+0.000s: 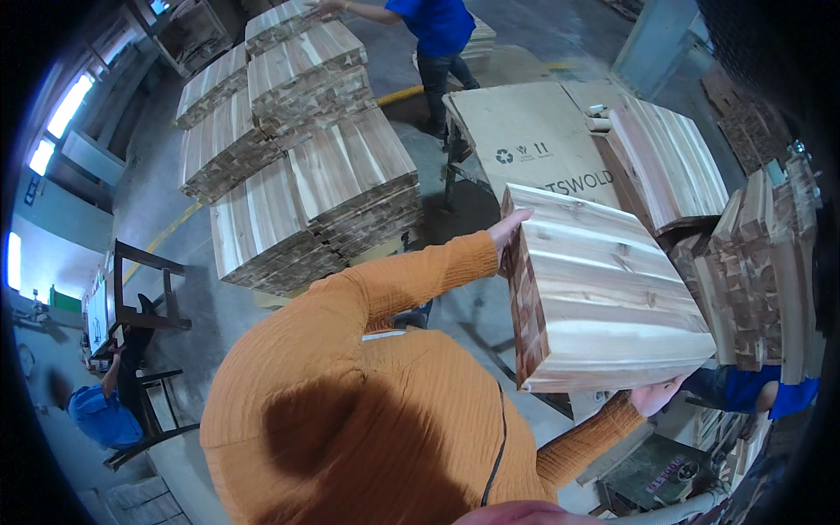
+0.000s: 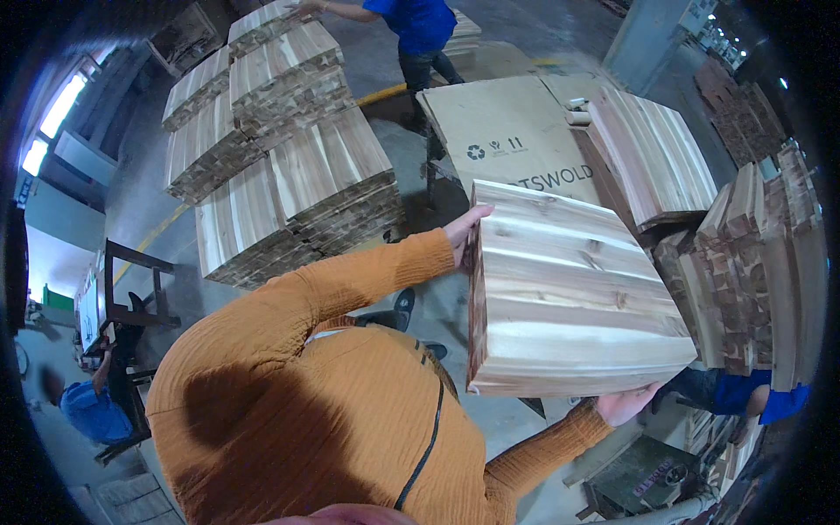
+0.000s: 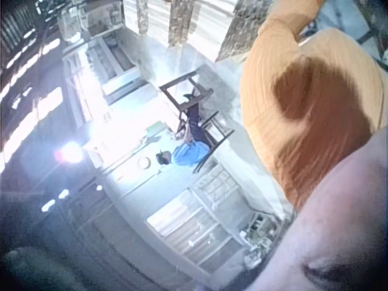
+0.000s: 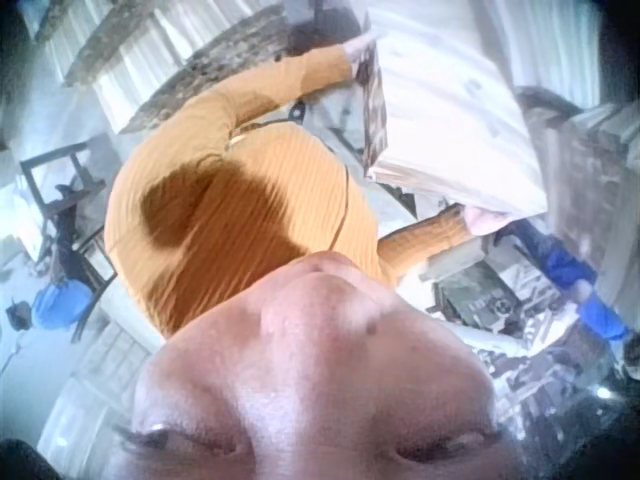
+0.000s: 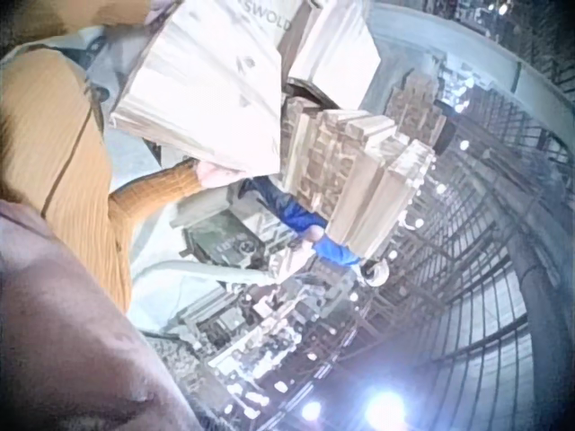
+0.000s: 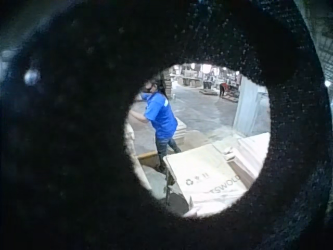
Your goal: The person applies glue from a white tube to the edges of wooden planks and stacks them on a table. The person repeats this process for multiple planks in a warehouse setting.
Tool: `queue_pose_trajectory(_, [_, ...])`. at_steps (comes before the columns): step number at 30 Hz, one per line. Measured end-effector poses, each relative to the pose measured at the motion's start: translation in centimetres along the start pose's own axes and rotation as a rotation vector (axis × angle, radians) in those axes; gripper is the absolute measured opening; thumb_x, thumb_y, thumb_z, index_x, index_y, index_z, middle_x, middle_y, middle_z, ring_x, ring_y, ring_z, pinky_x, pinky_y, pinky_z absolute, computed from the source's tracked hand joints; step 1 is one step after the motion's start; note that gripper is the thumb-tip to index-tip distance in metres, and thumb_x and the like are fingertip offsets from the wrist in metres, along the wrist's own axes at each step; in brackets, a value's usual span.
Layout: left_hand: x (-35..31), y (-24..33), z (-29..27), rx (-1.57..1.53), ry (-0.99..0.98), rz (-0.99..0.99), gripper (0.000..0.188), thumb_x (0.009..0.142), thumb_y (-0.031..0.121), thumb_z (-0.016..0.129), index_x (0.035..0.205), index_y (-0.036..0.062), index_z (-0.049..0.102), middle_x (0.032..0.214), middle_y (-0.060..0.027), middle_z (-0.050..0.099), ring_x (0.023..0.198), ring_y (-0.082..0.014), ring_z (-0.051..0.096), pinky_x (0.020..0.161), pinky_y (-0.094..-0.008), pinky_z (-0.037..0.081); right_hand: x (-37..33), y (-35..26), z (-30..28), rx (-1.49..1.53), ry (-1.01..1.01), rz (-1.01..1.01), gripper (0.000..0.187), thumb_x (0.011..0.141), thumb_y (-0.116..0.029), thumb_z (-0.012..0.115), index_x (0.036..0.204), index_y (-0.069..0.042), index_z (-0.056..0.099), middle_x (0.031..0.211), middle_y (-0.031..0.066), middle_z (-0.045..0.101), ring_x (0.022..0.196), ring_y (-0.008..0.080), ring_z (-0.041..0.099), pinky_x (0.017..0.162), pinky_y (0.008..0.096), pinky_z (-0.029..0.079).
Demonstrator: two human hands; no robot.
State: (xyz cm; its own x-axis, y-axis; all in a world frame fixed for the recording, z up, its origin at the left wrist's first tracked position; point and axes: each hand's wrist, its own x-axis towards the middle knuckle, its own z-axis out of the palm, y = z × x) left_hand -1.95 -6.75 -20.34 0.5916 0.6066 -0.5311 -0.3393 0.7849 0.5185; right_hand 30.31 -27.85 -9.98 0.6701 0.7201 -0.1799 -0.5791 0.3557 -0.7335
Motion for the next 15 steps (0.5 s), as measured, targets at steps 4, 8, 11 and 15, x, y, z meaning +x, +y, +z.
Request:
queue_pose_trajectory(4, [-2.2,1.3,2.3,0.005,0.070,-0.034,0.073,0.076,0.066,0.047,0.130,0.0157,0.048,0.120,-0.0127,0.058,0.105,-0.0326,0.055,0.087,-0.0566,0.038,0.3,0.3,-2.2,0.072,0.053,0.084,0.056,0.095,-0.047,0.036,0.137,-0.010,0.037,0.141,0.0061,0.037,0.125,0.0249,0.039,0.105,0.0412,0.029])
queue_pose_trajectory(8, [1.3,0.0,-0.5,0.031,0.079,-0.045,0.061,0.076,0.056,0.057,0.122,0.0160,0.053,0.110,-0.0110,0.062,0.092,-0.0293,0.059,0.075,-0.0513,0.043,1.3,1.4,-2.9,0.056,0.070,-0.032,0.063,0.094,-0.053,0.033,0.140,-0.010,0.031,0.145,0.0064,0.032,0.127,0.0251,0.036,0.106,0.0387,0.030])
queue_pose_trajectory(11, [0.1,-0.3,-0.7,0.094,0.171,0.033,0.058,0.074,0.050,0.062,0.123,0.0195,0.050,0.105,-0.0088,0.062,0.090,-0.0277,0.059,0.071,-0.0495,0.043,1.7,2.6,-4.2,0.092,0.058,0.010,0.070,0.092,-0.059,0.031,0.141,-0.010,0.028,0.146,0.0066,0.029,0.128,0.0253,0.035,0.106,0.0370,0.030])
queue_pose_trajectory(15, [-4.3,0.1,-2.4,-0.005,0.309,0.188,0.066,0.074,0.035,0.067,0.131,0.0224,0.036,0.117,-0.0082,0.053,0.101,-0.0241,0.055,0.079,-0.0497,0.044,1.1,5.5,-3.2,0.046,0.084,0.037,0.074,0.090,-0.064,0.030,0.141,-0.010,0.029,0.146,0.0071,0.029,0.129,0.0252,0.034,0.108,0.0351,0.028])
